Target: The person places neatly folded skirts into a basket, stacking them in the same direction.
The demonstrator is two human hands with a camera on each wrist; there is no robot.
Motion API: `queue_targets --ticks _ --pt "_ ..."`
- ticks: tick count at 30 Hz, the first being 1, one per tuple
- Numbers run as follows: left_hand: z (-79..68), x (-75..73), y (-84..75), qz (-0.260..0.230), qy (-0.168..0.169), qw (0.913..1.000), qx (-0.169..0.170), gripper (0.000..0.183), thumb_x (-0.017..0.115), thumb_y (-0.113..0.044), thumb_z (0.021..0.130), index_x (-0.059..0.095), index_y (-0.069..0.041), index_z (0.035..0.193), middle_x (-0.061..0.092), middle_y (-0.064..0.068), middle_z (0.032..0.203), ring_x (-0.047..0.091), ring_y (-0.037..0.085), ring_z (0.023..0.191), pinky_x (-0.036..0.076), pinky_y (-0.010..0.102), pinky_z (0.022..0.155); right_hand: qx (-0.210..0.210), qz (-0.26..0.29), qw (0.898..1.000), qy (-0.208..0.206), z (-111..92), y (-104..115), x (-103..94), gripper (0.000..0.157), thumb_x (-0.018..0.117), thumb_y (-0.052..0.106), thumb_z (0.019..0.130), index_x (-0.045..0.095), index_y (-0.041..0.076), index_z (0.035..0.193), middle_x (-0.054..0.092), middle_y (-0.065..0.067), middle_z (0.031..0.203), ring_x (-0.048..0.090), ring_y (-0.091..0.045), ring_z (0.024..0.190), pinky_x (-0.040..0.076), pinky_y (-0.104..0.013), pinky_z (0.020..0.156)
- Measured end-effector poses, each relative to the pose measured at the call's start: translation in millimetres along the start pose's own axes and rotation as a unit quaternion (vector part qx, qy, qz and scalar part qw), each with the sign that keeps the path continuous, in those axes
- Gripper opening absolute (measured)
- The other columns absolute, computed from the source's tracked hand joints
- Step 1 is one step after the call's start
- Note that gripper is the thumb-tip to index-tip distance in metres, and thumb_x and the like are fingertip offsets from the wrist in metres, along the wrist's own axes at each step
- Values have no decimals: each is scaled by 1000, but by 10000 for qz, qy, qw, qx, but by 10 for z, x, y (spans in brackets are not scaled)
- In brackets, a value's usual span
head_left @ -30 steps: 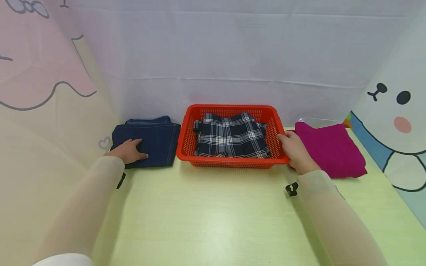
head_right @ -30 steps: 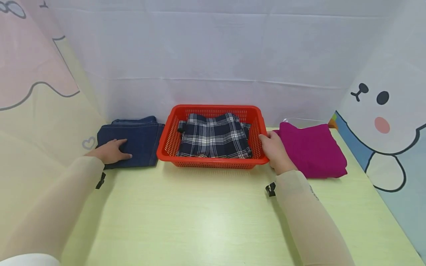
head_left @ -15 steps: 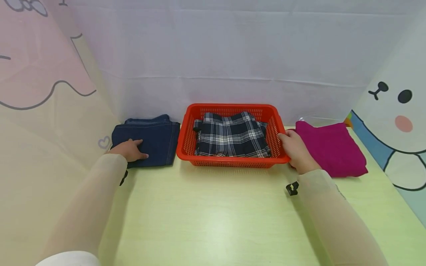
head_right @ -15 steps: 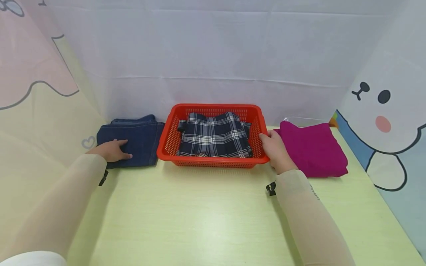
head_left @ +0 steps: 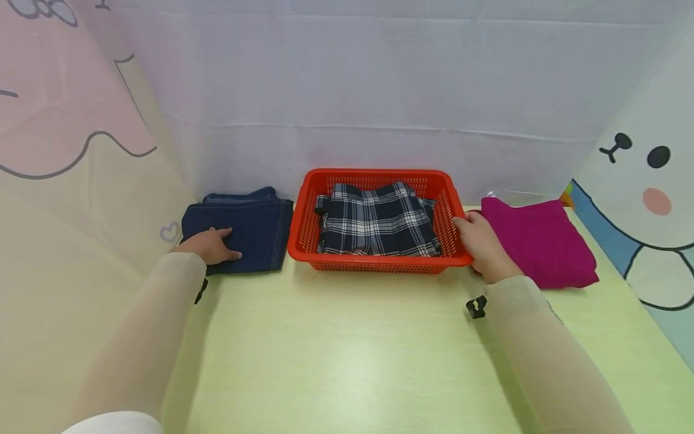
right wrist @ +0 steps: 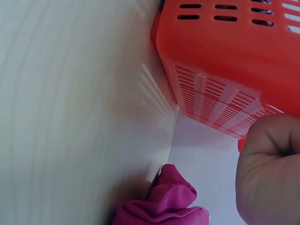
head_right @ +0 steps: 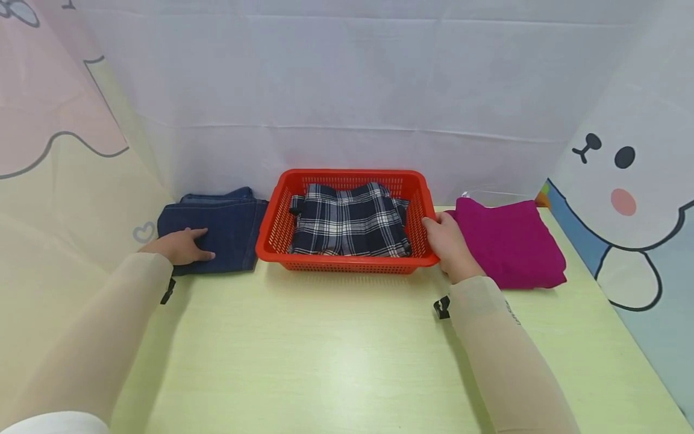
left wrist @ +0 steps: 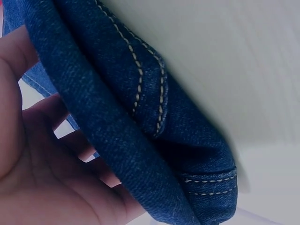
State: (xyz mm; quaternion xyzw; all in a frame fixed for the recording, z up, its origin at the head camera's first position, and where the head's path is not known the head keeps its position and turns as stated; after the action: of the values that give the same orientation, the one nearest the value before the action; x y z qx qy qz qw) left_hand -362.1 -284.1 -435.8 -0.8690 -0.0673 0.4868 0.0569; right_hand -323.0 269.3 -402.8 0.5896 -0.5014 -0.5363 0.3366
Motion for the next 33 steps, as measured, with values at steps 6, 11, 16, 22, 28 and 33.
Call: queue_targets --ticks 6,11,16,22,28,33 --pt "-52 14 -11 33 31 10000 12 96 60 -57 83 11 -8 150 -2 34 147 9 57 129 25 69 95 -46 -10 10000 -3 -3 13 4 45 41 35 99 36 2 130 45 -23 125 51 -39 108 51 -47 79" --pt "-80 32 2 72 -2 10000 38 97 60 -57 83 11 -8 150 -1 34 148 9 57 128 24 70 94 -29 -3 10000 14 2 14 4 46 42 35 99 36 2 130 45 -23 126 51 -39 108 51 -47 80" --pt "-99 69 28 20 -26 10000 49 98 61 -57 82 11 -9 151 -3 34 148 9 58 128 24 71 93 -32 -30 10000 18 8 8 6 46 41 35 99 36 2 130 45 -23 125 52 -38 107 51 -46 80" --pt "-146 113 52 76 -146 9997 169 98 62 -58 81 13 -8 150 0 35 147 11 58 127 24 71 93 -61 -63 10000 0 4 3 3 46 41 35 99 37 1 130 46 -23 123 53 -37 105 53 -43 78" --pt "-231 165 57 165 -307 9988 338 99 63 -59 80 16 -7 150 3 37 146 13 58 127 24 70 94 -26 -74 10000 5 -19 12 -1 47 41 36 99 36 3 132 45 -22 125 52 -37 106 52 -44 78" --pt "-324 203 42 155 -384 9982 440 97 64 -56 80 18 -5 149 5 38 145 13 57 128 25 69 95 41 -52 10000 17 -36 20 8 48 41 36 99 35 3 134 44 -22 127 51 -38 109 51 -45 79"
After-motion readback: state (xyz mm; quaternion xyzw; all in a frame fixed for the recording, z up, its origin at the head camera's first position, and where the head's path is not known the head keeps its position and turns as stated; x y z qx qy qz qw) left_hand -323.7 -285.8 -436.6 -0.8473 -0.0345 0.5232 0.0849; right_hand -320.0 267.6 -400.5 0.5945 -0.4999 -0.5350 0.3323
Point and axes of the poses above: each hand's wrist, its own z-axis towards the middle knuckle, its own x-axis out of the palm, y = z × x, the point moved 8 cm from there along z, towards the middle knuckle
